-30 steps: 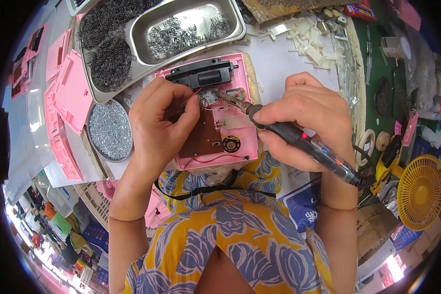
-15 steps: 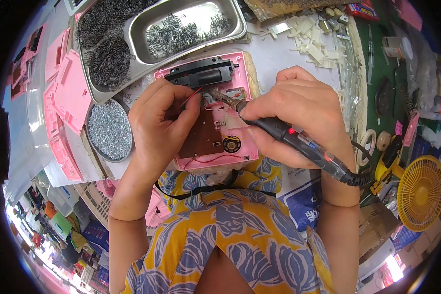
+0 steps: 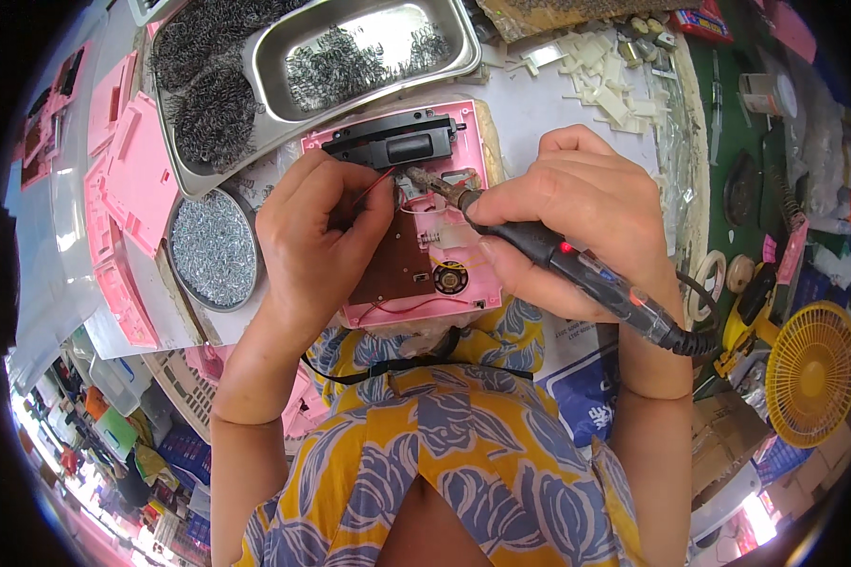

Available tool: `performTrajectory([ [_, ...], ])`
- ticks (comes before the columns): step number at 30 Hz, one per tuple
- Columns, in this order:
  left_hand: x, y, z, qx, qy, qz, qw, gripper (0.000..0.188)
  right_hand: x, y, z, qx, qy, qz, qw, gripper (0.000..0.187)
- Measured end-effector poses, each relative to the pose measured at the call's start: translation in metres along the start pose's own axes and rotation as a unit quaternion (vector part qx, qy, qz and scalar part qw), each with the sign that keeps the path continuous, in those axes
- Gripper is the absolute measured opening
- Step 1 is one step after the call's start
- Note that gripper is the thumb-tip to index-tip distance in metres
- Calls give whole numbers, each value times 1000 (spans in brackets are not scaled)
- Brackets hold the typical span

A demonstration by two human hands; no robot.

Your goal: Assembling a pink electronic toy, including soldering internal components and securing the casing with an electric screwdriver.

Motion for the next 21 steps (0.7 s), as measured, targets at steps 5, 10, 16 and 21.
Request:
performTrajectory([
  [5,-1,0,3,11,14,6,1000,14,0,-2,0,3,-3,-5,1000,23],
  [10,0,-1,3,11,9,12,1000,14,-14,-12,-9,-4,28,38,999,24],
  [16,-1,-1,5,10,7,23,1000,13,-35,-35,-16,-7,65,116,991,26],
  [21,-1,-1,5,11,6,21,1000,14,-38,-47,-13,3,57,144,988,26],
])
Point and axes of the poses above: each hand's wrist, its own y-axis towards the middle knuckle, its own x-axis out of the palm, z = x × y, the point moved 7 cm from there along y, towards the middle knuckle, and after that the axes turned 13 degrees about -x, right-handed, at the moved point
